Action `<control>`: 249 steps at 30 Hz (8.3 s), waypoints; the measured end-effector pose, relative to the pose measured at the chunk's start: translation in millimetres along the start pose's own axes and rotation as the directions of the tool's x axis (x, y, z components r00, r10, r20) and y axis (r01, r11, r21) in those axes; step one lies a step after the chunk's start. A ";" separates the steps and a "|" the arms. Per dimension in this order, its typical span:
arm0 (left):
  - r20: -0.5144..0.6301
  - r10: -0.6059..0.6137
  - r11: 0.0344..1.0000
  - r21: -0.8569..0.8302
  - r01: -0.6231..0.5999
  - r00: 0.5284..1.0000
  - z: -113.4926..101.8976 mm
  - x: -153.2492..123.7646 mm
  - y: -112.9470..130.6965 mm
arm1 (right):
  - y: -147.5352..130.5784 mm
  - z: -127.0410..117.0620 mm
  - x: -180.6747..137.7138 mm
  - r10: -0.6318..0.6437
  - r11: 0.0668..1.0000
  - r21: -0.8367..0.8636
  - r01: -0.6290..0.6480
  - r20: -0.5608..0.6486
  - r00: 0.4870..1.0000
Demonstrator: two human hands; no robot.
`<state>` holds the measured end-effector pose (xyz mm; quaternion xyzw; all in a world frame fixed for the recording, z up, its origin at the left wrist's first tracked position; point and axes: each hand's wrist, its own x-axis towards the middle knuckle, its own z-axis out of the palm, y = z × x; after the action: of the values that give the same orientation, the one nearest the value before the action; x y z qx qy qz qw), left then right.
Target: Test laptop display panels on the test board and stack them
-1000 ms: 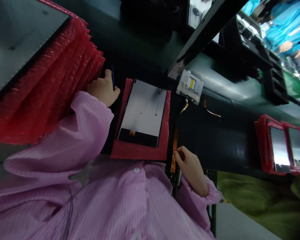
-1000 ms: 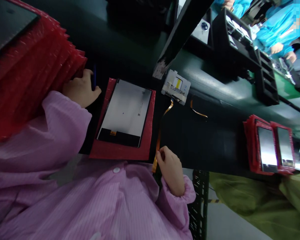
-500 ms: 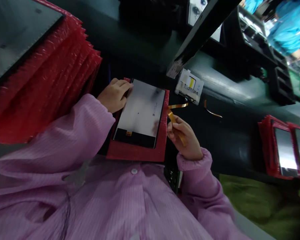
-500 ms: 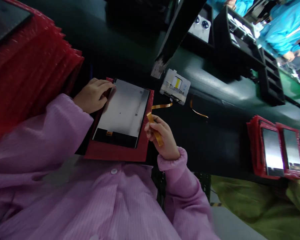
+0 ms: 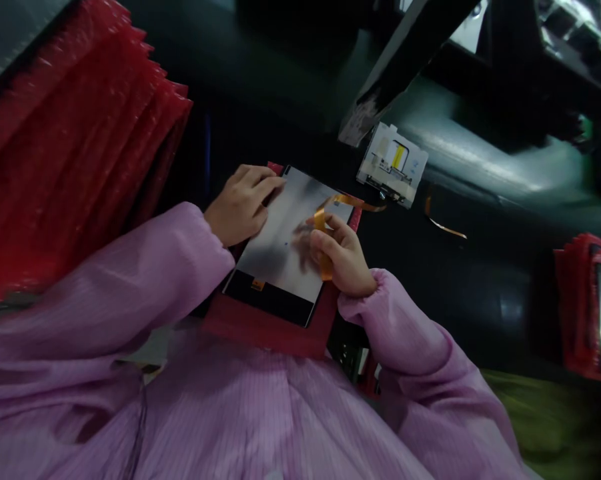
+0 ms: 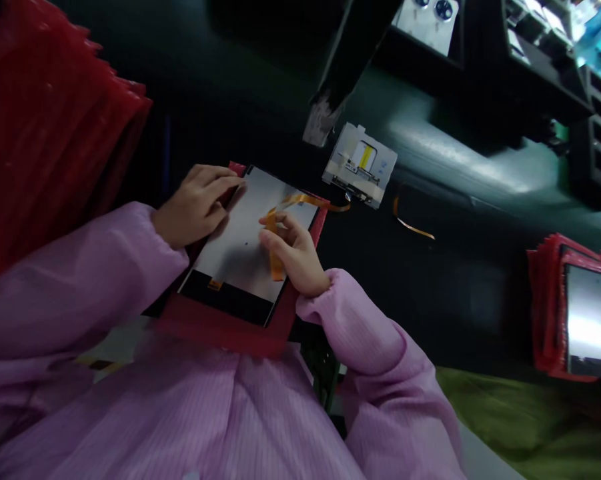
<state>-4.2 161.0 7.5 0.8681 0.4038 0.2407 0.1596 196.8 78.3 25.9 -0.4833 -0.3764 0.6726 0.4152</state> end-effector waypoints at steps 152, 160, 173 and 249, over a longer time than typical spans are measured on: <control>-0.246 0.143 0.981 0.160 -0.105 0.959 18.7 -119.9 83.6 | 16.8 6.5 -33.5 -0.410 0.319 -0.811 0.490 0.348 0.843; -0.229 0.140 0.979 0.175 -0.100 0.963 20.3 -119.9 83.8 | 18.5 6.9 -34.9 -0.404 0.301 -0.828 0.473 0.338 0.850; -0.245 0.172 0.971 0.203 -0.123 0.954 21.5 -119.0 83.4 | 19.9 10.5 -34.2 -0.414 0.337 -0.855 0.393 0.241 0.878; -0.117 0.304 0.920 0.293 -0.260 0.945 15.3 -125.1 78.1 | 12.9 7.1 -35.3 -0.247 0.381 -0.836 0.396 0.321 0.914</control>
<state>-16.9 13.7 -4.5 0.9087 0.3150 0.2720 -0.0313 194.1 40.3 27.9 -0.4952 -0.7859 0.3145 0.1953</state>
